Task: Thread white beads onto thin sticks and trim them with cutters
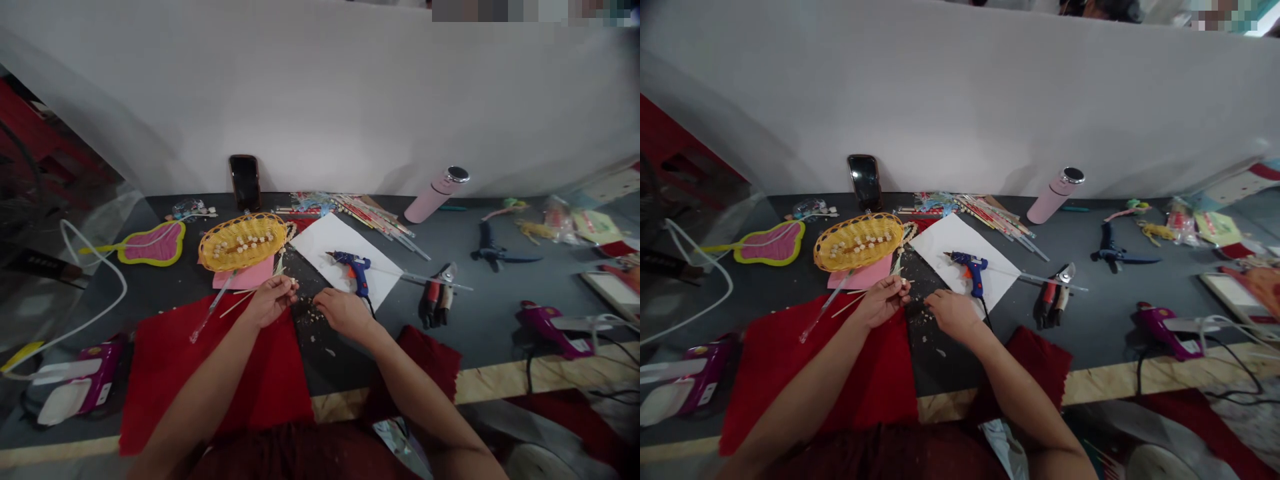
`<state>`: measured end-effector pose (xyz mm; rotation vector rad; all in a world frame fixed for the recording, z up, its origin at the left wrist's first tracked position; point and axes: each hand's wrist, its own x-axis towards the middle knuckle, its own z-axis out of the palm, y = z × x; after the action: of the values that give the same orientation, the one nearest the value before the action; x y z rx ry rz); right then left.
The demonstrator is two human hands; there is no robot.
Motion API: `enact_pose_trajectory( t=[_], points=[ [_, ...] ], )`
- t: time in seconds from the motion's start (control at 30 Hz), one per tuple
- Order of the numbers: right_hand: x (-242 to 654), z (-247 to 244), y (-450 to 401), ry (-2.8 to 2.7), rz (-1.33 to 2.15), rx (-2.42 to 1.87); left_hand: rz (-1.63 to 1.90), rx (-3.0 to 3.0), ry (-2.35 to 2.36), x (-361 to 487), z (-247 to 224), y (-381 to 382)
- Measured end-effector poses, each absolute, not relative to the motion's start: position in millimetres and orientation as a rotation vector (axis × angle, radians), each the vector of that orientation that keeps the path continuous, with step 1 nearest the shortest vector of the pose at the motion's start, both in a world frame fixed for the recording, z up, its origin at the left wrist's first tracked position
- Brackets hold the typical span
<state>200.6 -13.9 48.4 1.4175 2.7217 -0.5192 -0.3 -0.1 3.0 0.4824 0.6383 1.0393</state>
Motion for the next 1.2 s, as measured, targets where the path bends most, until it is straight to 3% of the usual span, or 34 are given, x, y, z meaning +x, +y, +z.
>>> enact_pose_trajectory(
  t=[0.33,0.6,0.8,1.0,1.2],
  points=[
    [200,38,-17,2.822,-0.563,1.385,1.042,0.479,0.655,1,4,0],
    [215,31,-6,2.908,-0.497,1.759,1.03,0.478,0.679,1,4,0],
    [217,28,-6,3.005,-0.699,1.477,1.035,0.473,0.68,1,4,0],
    [210,39,-9,2.822,-0.559,1.35,1.015,0.515,0.707,1,0,1],
    [198,45,-11,3.13,-0.816,1.737,0.955,0.558,0.756,10,-3,-6]
  ],
)
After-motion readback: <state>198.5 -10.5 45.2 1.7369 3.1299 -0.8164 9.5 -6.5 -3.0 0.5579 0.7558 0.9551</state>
